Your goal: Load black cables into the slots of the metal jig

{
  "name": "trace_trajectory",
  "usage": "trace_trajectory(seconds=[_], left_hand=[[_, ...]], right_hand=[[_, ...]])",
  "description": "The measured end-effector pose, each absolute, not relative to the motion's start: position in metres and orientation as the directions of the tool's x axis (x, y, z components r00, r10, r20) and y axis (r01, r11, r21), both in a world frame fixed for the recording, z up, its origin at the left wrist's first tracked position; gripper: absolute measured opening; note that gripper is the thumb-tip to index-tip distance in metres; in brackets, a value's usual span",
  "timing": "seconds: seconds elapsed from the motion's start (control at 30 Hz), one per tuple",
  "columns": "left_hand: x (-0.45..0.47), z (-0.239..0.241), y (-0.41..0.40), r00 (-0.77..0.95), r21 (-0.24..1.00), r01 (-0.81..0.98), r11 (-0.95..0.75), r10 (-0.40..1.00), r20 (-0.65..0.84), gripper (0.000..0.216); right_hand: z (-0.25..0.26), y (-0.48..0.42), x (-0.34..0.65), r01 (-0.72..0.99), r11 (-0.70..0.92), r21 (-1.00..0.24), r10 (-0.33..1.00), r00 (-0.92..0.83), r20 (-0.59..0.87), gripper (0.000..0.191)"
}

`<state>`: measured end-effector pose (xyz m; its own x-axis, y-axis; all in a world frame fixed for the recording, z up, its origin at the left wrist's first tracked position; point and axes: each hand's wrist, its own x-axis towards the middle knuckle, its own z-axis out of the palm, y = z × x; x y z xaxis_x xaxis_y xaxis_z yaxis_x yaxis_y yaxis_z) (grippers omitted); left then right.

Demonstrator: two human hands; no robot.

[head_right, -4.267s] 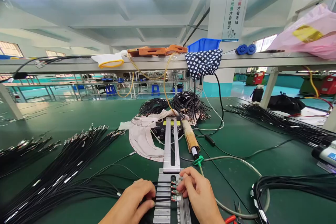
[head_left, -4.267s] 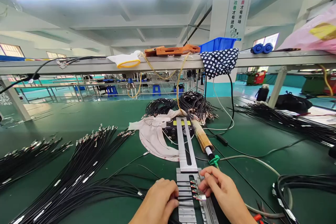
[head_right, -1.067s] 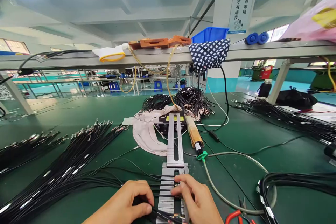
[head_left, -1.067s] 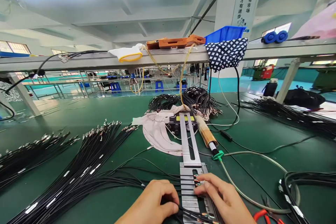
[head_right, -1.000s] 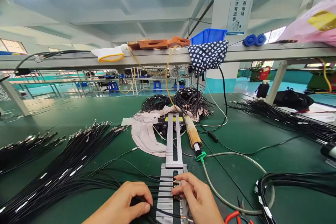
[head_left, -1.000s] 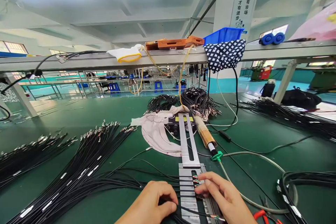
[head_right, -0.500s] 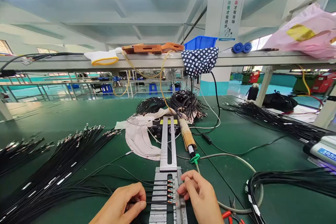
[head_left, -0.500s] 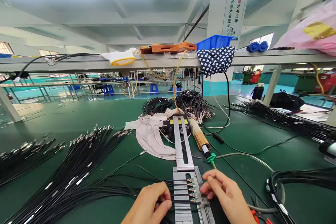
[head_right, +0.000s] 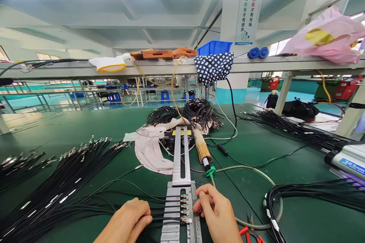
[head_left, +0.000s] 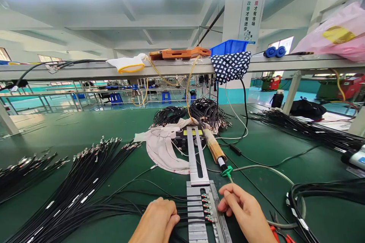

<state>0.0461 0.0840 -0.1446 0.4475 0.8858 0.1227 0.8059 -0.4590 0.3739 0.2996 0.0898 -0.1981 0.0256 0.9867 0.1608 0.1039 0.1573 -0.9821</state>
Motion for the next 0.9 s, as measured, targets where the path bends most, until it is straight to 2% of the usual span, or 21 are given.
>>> trace_trajectory(seconds=[0.13,0.37,0.7,0.8,0.9], left_hand=[[0.042,-0.147,0.083,0.475,0.324,0.806,-0.495,0.868,0.146,0.022],[0.039,-0.148,0.083,0.468,0.254,0.842,-0.476,0.878,0.097,0.024],[0.041,-0.167,0.091,0.511,0.269,0.812,-0.518,0.854,0.102,0.024],[0.04,-0.177,0.097,0.531,0.266,0.8,-0.537,0.841,0.101,0.02],[0.04,-0.178,0.099,0.564,0.319,0.76,-0.566,0.819,0.109,0.022]], right_hand=[[-0.197,0.091,0.3,0.122,0.16,-0.98,0.986,0.029,0.165,0.05],[-0.197,0.089,0.301,0.151,0.163,-0.975,0.985,0.032,0.17,0.051],[-0.193,0.085,0.298,0.212,0.189,-0.959,0.98,0.018,0.197,0.046],[-0.19,0.078,0.293,0.336,0.266,-0.903,0.964,-0.075,0.256,0.037],[-0.188,0.07,0.287,0.456,0.425,-0.782,0.905,-0.208,0.37,0.024]])
